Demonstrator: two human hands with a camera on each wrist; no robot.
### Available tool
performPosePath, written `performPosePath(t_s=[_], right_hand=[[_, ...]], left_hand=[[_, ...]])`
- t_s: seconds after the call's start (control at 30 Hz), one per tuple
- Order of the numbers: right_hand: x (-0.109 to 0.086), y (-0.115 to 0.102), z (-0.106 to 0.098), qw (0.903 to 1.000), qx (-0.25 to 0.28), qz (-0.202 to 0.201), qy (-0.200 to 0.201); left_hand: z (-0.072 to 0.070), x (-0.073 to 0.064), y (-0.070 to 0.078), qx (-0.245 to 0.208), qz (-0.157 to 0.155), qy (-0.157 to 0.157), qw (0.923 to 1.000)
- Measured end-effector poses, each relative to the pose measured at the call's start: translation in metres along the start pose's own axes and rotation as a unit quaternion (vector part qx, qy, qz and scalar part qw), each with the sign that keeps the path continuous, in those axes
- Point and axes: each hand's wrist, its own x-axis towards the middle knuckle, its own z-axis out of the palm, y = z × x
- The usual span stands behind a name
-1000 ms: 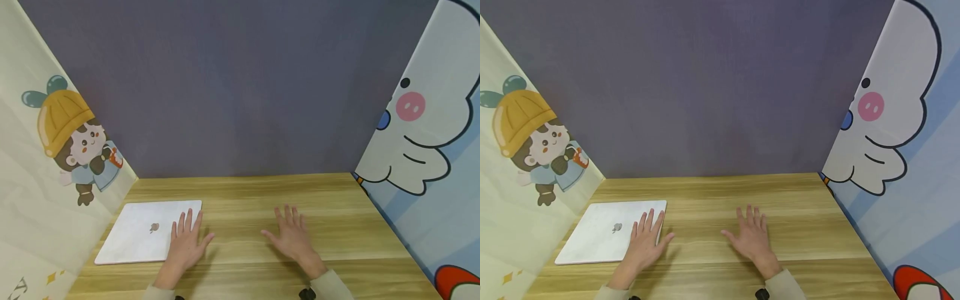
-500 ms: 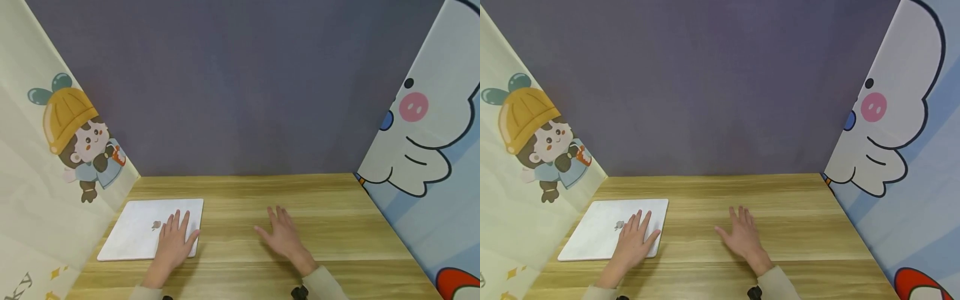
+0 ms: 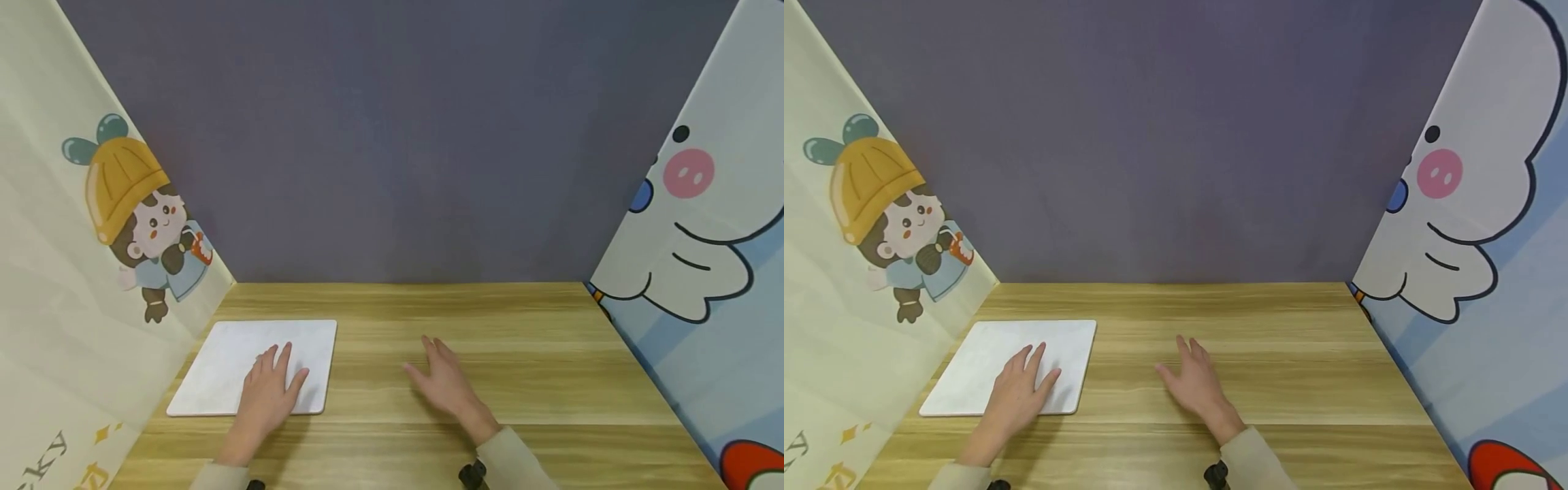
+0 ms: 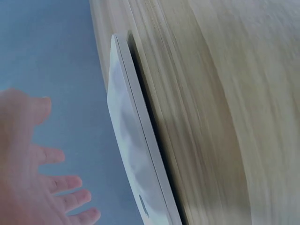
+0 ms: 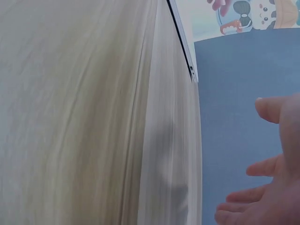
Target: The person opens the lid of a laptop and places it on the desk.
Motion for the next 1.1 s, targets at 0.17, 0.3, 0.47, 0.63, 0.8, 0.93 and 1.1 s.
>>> performPosePath(t_s=[0.17, 0.3, 0.47, 0.63, 0.8, 0.93, 1.1], right_hand=[[0.002, -0.009, 0.009, 0.9999, 0.013, -0.005, -0.004], [0.005, -0.015, 0.015, 0.9997, 0.023, -0.005, -0.003], [0.008, -0.022, 0.022, 0.9993, 0.036, -0.012, -0.006], [0.009, -0.031, 0.030, 0.9983, 0.054, -0.015, -0.016], [0.010, -0.042, 0.039, 0.9969, 0.071, -0.015, -0.028], [0.012, -0.049, 0.045, 0.9962, 0.080, -0.013, -0.031], [0.015, -0.058, 0.049, 0.9953, 0.091, -0.016, -0.029]], left_hand=[[-0.005, -0.001, -0.008, 0.003, -0.015, 0.003, 0.9999], [-0.008, -0.001, -0.014, 0.007, -0.024, -0.003, 0.9997], [-0.012, -0.001, -0.023, 0.000, -0.039, -0.003, 0.9992], [-0.017, -0.003, -0.031, -0.012, -0.057, -0.005, 0.9983], [-0.021, -0.004, -0.037, -0.026, -0.068, -0.008, 0.9973], [-0.023, -0.004, -0.042, -0.024, -0.076, -0.008, 0.9968], [-0.031, -0.002, -0.045, -0.038, -0.079, 0.002, 0.9962]])
